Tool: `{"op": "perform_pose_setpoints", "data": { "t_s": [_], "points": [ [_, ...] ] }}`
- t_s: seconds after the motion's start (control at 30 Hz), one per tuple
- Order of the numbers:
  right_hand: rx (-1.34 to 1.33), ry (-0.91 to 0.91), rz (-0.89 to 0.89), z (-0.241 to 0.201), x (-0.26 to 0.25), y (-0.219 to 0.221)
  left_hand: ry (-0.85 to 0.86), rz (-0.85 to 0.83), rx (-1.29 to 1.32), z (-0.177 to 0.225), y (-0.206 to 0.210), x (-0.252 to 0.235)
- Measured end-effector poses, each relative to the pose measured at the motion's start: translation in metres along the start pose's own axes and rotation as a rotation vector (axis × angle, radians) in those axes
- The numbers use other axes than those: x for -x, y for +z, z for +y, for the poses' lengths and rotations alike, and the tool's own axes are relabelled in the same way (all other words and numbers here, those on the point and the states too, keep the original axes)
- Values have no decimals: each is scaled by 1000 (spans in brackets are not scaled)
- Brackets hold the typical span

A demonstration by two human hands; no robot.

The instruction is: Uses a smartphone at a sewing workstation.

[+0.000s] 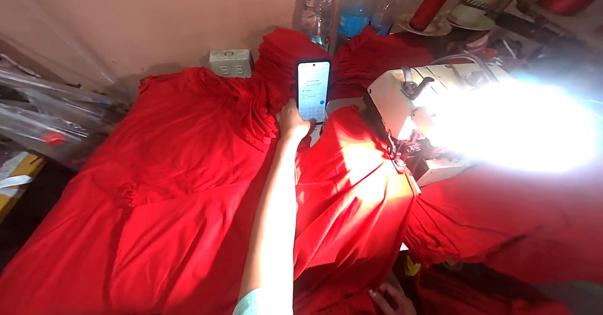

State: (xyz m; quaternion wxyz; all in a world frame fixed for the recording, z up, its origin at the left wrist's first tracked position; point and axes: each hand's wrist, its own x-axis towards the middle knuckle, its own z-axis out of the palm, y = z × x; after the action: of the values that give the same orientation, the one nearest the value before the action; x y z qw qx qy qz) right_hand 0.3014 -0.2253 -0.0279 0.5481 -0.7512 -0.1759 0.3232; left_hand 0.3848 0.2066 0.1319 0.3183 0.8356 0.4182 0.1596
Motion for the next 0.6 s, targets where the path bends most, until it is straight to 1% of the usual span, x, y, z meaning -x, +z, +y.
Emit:
{"op": "perform_pose_setpoints", "data": {
  "t_s": [0.6],
  "points": [
    [-26,8,2,-1,2,0,14,9,-10,-1,2,-1]
  ]
}}
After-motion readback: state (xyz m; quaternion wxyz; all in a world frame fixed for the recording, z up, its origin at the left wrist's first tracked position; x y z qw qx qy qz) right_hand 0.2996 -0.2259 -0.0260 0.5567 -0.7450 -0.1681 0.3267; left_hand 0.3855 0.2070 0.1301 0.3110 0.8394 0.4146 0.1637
